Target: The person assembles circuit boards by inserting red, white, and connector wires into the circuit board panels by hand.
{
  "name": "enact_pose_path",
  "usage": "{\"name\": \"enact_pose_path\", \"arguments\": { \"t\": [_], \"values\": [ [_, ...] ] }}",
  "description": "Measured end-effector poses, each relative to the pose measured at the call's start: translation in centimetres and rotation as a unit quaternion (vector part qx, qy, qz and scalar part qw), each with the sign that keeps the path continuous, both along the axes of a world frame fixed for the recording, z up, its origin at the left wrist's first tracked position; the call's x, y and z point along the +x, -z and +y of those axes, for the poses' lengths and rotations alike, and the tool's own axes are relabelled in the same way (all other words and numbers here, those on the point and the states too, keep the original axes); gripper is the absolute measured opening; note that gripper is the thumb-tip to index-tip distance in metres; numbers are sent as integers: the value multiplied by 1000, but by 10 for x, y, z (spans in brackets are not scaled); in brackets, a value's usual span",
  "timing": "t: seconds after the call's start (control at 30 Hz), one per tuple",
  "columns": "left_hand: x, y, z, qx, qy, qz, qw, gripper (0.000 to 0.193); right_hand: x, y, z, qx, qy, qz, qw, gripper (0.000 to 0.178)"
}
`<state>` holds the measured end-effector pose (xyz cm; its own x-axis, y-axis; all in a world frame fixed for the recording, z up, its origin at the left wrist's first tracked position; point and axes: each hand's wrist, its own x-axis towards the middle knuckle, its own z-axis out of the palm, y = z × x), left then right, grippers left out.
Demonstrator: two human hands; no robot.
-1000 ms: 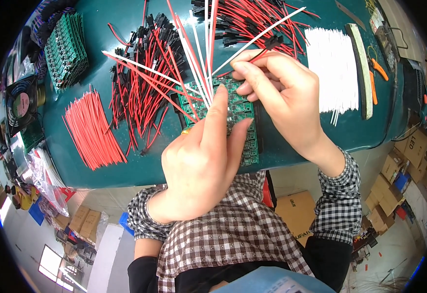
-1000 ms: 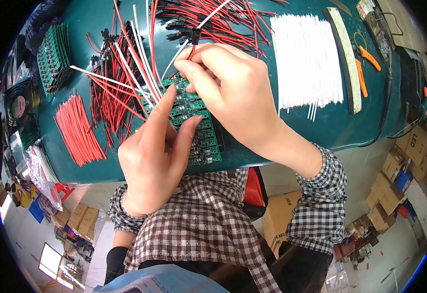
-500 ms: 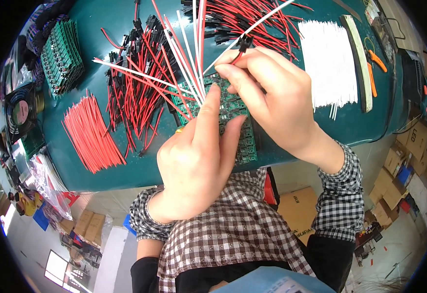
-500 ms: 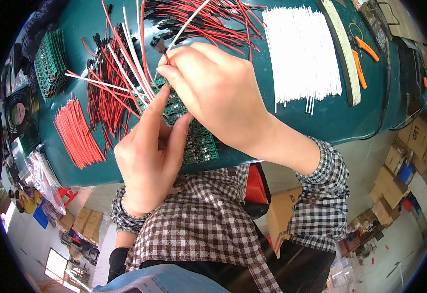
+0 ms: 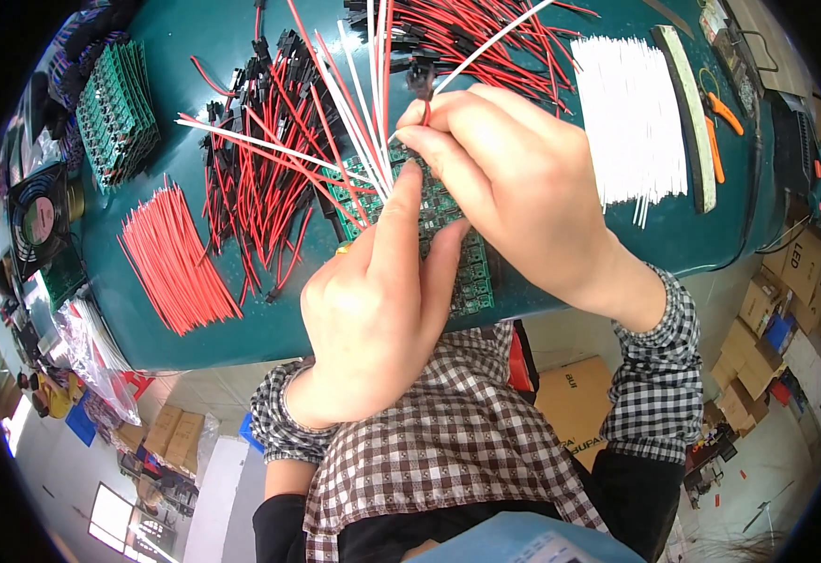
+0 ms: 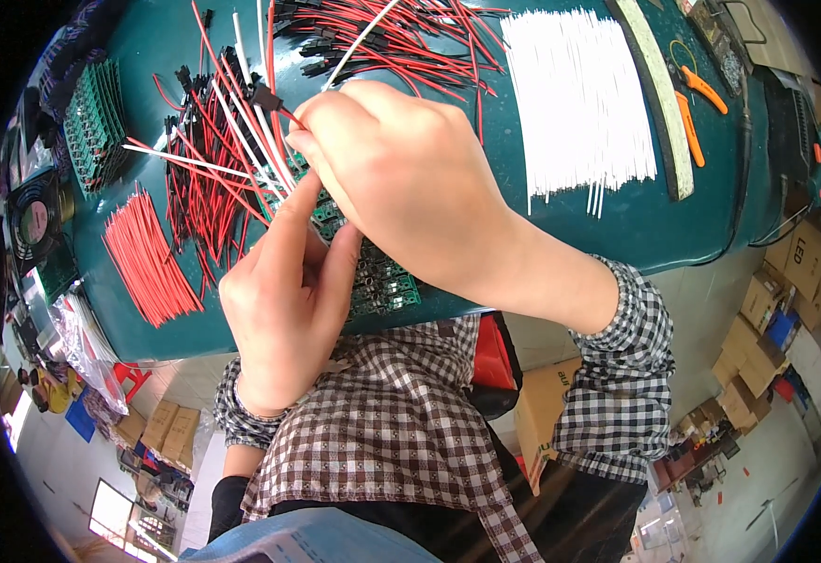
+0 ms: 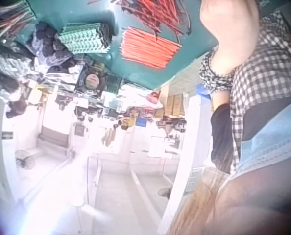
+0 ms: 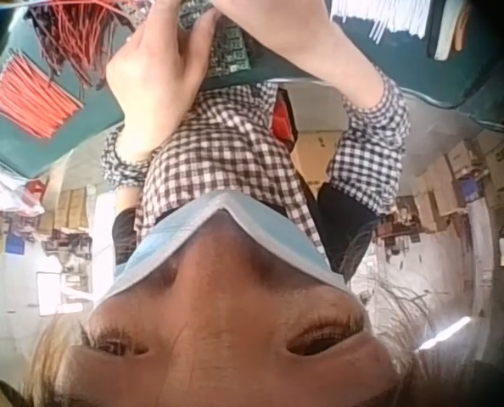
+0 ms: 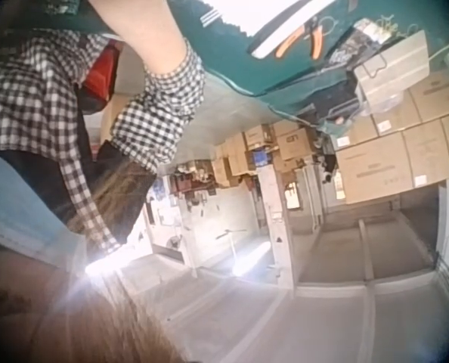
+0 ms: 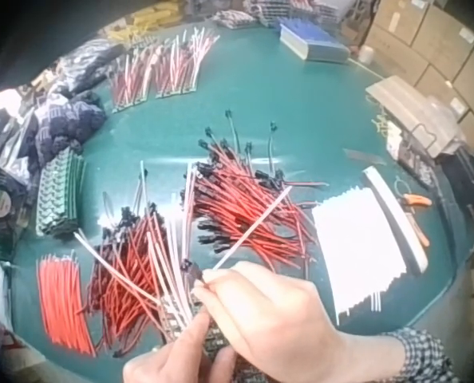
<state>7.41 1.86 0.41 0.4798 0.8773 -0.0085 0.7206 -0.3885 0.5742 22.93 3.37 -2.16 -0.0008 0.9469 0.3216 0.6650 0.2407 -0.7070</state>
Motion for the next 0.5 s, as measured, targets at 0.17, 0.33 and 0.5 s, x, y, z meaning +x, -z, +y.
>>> {"name": "enact_pose_path", "arguments": {
  "t": [0.17,0.33,0.5],
  "values": [
    [0,-1,0,-11,6,8,1000,50,8,4,10,-31,-23,35,999,10],
    [1,0,0,-5,10,5,1000,49,6,10,12,-11,-12,16,1000,10],
    [3,0,1,-2,9,2,1000,48,5,9,12,-61,-5,41,997,10]
  ]
}}
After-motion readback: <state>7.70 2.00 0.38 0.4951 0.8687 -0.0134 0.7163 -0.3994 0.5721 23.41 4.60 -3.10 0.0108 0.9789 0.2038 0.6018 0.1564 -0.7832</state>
